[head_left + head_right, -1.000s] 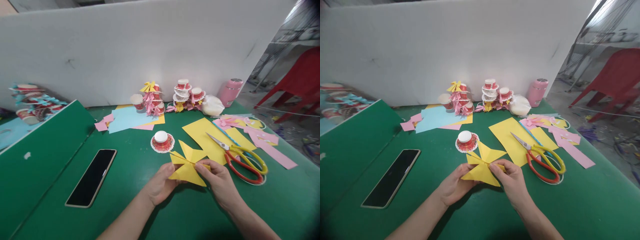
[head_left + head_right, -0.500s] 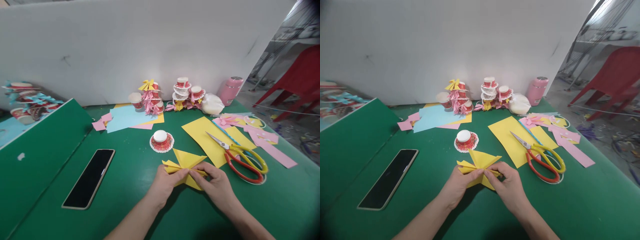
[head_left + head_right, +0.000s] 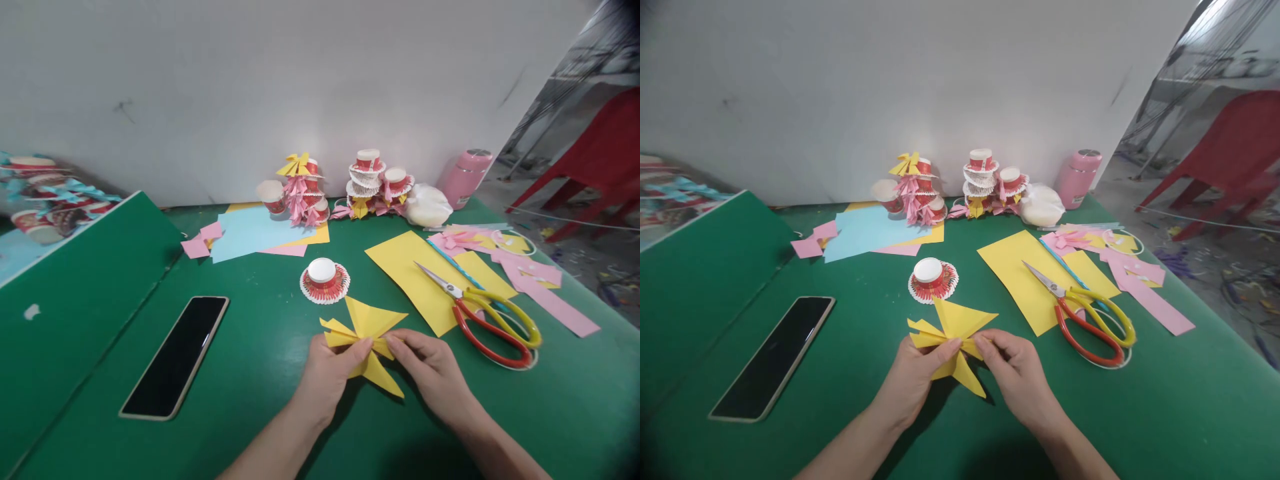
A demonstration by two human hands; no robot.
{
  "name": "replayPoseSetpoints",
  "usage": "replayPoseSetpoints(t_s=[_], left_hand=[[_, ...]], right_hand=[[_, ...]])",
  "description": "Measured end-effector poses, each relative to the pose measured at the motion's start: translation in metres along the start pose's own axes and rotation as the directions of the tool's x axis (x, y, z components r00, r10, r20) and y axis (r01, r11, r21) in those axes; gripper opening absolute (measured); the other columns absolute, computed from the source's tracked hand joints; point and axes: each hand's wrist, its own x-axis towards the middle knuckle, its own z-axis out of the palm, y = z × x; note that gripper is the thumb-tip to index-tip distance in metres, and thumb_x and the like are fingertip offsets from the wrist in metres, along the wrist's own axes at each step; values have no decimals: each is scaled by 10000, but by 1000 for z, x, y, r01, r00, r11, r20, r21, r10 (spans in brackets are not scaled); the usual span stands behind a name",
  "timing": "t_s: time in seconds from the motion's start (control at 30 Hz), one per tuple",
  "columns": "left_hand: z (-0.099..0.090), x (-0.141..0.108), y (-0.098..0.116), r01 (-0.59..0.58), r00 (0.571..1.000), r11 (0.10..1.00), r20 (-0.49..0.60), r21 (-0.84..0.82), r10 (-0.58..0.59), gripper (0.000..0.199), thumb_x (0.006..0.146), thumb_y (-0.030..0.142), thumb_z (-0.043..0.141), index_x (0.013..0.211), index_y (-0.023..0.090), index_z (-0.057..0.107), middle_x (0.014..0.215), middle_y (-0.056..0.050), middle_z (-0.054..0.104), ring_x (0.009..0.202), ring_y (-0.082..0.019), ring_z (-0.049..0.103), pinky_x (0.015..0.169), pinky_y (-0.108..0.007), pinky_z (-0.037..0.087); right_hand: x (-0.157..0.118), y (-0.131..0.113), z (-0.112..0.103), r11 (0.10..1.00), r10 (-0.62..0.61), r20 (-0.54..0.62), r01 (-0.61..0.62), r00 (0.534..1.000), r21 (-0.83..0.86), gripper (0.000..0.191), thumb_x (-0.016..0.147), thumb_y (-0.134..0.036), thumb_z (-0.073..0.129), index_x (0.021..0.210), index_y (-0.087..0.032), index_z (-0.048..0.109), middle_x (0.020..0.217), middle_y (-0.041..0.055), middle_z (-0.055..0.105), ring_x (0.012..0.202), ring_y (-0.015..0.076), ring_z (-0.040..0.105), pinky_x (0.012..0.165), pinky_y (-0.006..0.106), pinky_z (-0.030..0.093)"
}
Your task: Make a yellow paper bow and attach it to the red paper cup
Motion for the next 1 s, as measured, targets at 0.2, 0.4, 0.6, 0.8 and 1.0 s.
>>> replayPoseSetpoints(t_s=[0.2,0.4,0.6,0.8,1.0], left_hand=[[-2,2,1,16,999,997,-37,-69,-19,216,691,229,680,881,130,697,900,-81,717,826,-206,646,798,-321,495],[-2,2,-1,24,999,993,-42,-113,-29,208,684,227,688,857,112,689,877,-94,716,799,-216,652,773,-341,508],[-1,2,1,25,998,991,-52,-132,-32,211,697,215,676,878,106,681,865,-97,718,769,-205,658,755,-328,514],[-2,3,2,36,999,990,9,-135,-35,264,697,199,675,953,131,674,957,-92,701,892,-213,629,828,-324,478],[-3,2,2,142,984,985,122,-98,-129,273,689,213,675,941,109,691,870,-100,706,771,-179,631,737,-279,479]], right_hand=[[1,0,-3,994,51,-88,-42,995,96,338,820,-422,485,661,-170,646,570,-1,547,555,123,474,526,217,407],[0,0,4,986,107,0,-106,994,126,247,750,-400,595,684,-162,596,606,-8,565,560,119,499,520,218,414],[2,-2,2,991,93,21,-94,995,90,279,766,-398,574,643,-155,632,614,13,614,584,130,531,559,230,442],[3,-2,2,940,119,27,-122,992,319,274,725,-374,645,916,-181,607,872,48,665,768,171,614,665,256,495],[4,3,3,910,194,-22,-171,981,377,254,679,-375,692,813,-174,614,707,11,643,627,144,592,579,241,481]])
